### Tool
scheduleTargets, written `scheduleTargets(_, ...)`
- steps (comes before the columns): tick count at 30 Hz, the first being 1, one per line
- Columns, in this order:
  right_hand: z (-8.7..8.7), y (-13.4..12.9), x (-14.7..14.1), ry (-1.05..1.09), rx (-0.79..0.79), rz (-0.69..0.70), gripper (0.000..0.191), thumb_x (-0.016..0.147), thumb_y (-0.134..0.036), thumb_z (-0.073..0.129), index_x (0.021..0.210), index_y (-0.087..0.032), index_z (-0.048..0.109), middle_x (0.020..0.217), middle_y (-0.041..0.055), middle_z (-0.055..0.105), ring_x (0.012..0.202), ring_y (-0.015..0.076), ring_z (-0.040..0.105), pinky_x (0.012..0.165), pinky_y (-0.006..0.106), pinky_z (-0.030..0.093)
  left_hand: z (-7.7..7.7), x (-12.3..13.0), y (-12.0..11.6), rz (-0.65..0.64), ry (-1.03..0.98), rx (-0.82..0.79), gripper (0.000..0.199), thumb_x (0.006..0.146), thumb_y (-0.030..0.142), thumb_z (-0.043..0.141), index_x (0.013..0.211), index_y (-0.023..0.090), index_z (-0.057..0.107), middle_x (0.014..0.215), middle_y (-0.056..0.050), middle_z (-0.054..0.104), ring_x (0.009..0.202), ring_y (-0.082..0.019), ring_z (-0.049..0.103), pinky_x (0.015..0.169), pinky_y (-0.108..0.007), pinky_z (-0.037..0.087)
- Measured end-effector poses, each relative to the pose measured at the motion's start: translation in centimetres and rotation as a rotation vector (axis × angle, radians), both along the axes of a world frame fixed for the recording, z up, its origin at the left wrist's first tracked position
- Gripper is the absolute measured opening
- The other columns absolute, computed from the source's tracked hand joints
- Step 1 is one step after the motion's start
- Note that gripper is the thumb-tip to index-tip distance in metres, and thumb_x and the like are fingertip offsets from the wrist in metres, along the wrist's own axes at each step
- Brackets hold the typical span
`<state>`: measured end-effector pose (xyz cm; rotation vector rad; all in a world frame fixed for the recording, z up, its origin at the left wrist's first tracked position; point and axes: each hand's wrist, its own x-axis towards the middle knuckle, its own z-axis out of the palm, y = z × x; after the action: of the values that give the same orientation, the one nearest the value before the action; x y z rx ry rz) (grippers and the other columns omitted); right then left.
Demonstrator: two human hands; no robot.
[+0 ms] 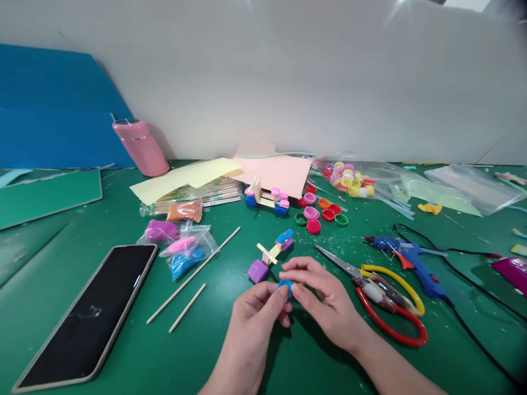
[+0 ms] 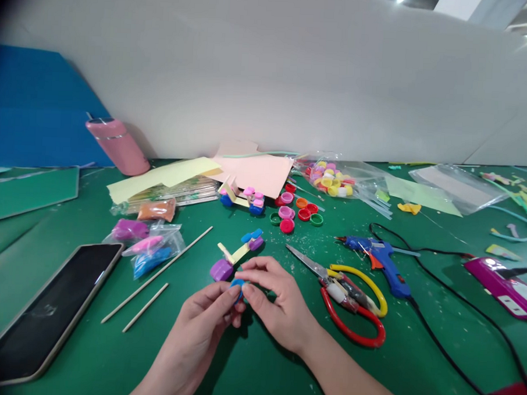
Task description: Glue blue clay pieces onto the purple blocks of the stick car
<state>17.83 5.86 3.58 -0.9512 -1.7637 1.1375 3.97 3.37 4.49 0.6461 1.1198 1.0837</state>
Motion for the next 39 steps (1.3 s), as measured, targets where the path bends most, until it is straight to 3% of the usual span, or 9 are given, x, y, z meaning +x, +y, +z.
scheduleTargets(10, -0.06, -0.27, 0.26, -0.12, 0.168, 0.017, 0.029, 0.088, -0.019, 0.043, 0.111, -0.024, 0.06, 0.117, 0.0055, 0.046, 0.102, 0.017, 0.049, 0.09, 0.032, 0.041, -0.37, 0.05, -0.05, -0.014, 0.033, 0.028, 0.018, 0.071, 0.028, 0.061, 0.061, 0.013, 0.061, 0.056, 0.001, 0.055, 0.052, -0.008, 0.045, 0.052, -0.022, 0.035)
scheduleTargets(19, -0.27, -0.3, 0.46, -0.292, 0.418, -0.007, 0.033, 0.086, -0.023, 0.047, 0.117, -0.019, 0.057, 0.12, 0.0089, 0.042, 0.1, 0.0204, 0.045, 0.084, 0.035, 0.042, -0.63, 0.01, -0.06, -0.007, -0.004, 0.032, 0.021, 0.072, 0.028, 0.061, 0.057, 0.014, 0.058, 0.05, 0.003, 0.051, 0.05, -0.008, 0.043, 0.053, -0.022, 0.033)
scheduleTargets(26, -0.26, -0.34, 0.53, -0.27, 0.37, -0.033, 0.035, 0.087, -0.025, 0.044, 0.121, -0.018, 0.053, 0.122, 0.0092, 0.041, 0.099, 0.0199, 0.045, 0.084, 0.035, 0.042, -0.4, 0.0, 0.18, -0.018, -0.033, 0.006, 0.02, 0.071, 0.029, 0.063, 0.058, 0.014, 0.058, 0.052, 0.002, 0.053, 0.05, -0.008, 0.044, 0.053, -0.022, 0.034)
scheduleTargets(39, -0.27, -0.47, 0.46, -0.195, 0.409, -0.03, 0.029, 0.086, -0.025, 0.047, 0.111, -0.022, 0.06, 0.119, 0.0069, 0.043, 0.098, 0.0203, 0.045, 0.083, 0.037, 0.041, -0.4, 0.0, -0.04, -0.041, -0.067, 0.013, 0.018, 0.069, 0.028, 0.064, 0.058, 0.014, 0.061, 0.052, 0.002, 0.054, 0.049, -0.008, 0.046, 0.052, -0.022, 0.035)
